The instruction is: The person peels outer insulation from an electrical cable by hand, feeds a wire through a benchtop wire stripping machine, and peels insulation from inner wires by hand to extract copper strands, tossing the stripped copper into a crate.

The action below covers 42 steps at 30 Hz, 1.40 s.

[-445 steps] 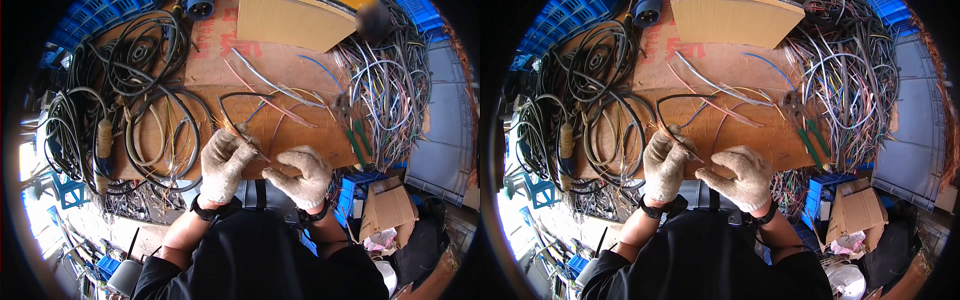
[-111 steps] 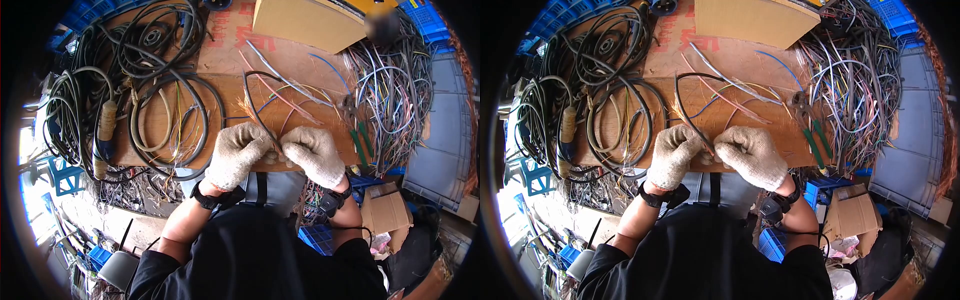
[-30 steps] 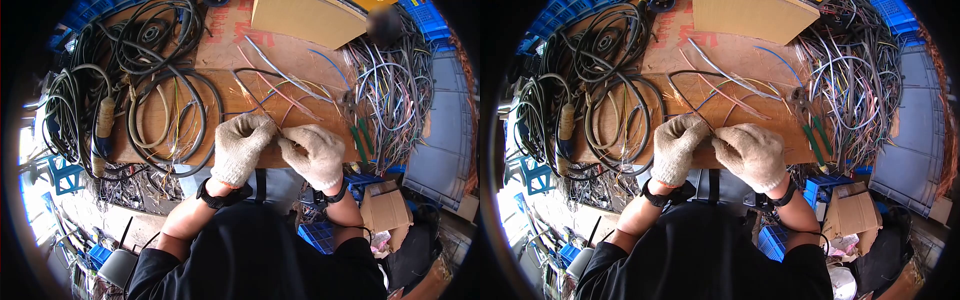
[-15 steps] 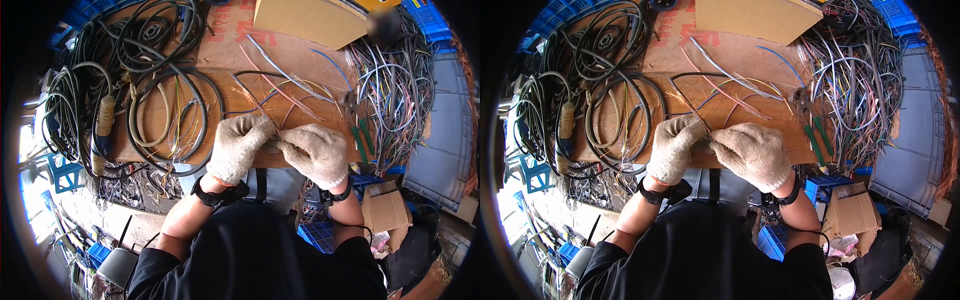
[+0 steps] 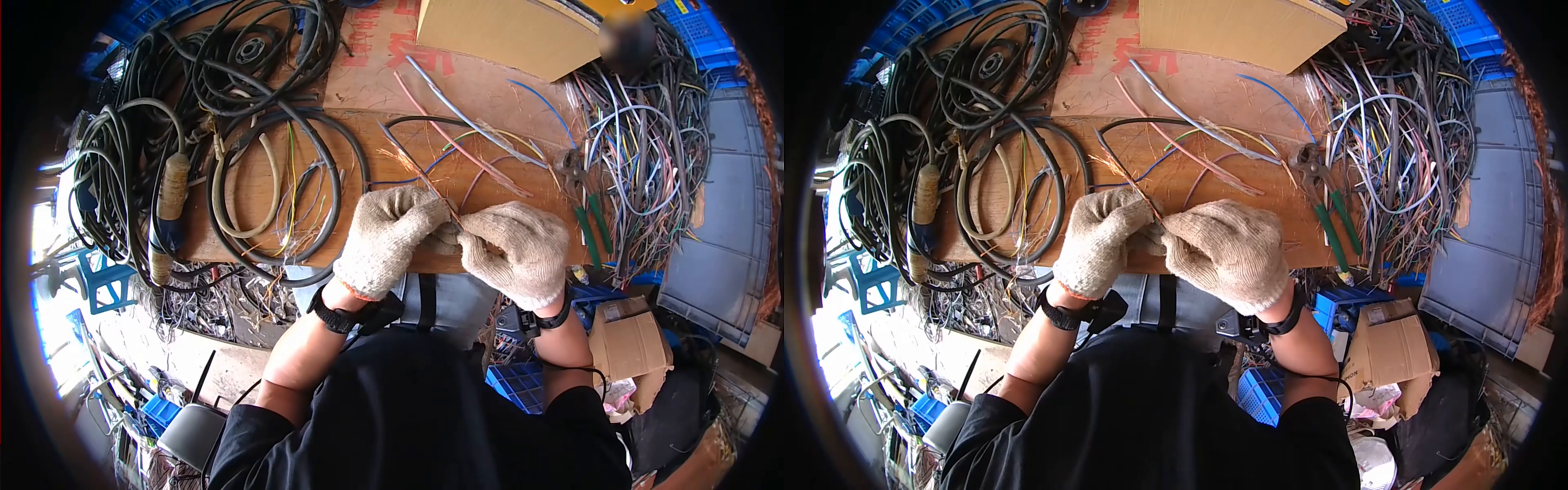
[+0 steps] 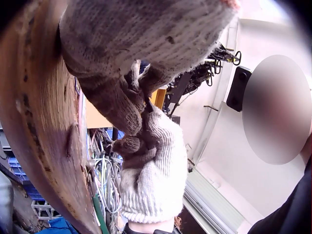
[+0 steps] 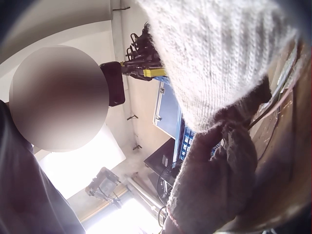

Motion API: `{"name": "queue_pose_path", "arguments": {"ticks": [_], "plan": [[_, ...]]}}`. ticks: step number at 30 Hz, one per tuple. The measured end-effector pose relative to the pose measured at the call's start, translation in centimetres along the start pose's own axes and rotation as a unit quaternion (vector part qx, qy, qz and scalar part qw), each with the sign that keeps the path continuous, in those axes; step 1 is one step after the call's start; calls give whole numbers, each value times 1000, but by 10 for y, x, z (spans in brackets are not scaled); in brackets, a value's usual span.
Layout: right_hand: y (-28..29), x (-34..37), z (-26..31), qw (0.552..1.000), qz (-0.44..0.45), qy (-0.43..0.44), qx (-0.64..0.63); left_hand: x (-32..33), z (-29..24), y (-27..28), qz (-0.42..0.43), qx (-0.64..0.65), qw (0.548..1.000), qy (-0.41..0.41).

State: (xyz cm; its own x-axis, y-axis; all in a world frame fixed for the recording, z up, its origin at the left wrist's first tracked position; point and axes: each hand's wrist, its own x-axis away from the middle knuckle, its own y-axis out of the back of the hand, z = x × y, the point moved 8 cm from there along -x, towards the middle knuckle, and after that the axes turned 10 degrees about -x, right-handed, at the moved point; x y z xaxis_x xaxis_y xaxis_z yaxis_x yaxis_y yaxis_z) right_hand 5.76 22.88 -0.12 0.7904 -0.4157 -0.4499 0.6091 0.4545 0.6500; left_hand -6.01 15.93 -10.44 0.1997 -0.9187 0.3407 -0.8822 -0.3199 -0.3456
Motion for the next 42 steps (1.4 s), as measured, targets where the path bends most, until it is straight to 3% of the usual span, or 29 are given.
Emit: {"name": "queue_pose_path", "arguments": {"ticks": [15, 24, 26, 27, 29, 31, 37, 39, 42], "plan": [[3, -1, -3, 999, -8, 7, -48, 1, -5, -4, 20, -3, 1000, -1], [-11, 13, -33, 969, 31, -152, -194, -1, -8, -3, 37, -61, 997, -15], [-21, 29, -54, 883, -20, -298, -361, -1, -9, -5, 47, -84, 995, -25], [-21, 29, -53, 883, -20, -298, -361, -1, -8, -4, 29, -67, 997, -22], [-8, 20, -42, 950, -42, -219, -217, 1, -4, -4, 12, -51, 998, -19], [-7, 16, -33, 961, -60, -201, -182, 5, -11, -6, 13, -46, 995, -84], [-4, 10, -13, 990, -73, -113, -53, 10, -16, -2, -17, -108, 989, -100], [-5, 7, 1, 998, -60, -12, 19, 9, -12, 0, -27, -104, 989, -97], [-5, 5, 1, 998, -51, -10, 20, 8, -9, 1, -40, -84, 991, -95]]}}
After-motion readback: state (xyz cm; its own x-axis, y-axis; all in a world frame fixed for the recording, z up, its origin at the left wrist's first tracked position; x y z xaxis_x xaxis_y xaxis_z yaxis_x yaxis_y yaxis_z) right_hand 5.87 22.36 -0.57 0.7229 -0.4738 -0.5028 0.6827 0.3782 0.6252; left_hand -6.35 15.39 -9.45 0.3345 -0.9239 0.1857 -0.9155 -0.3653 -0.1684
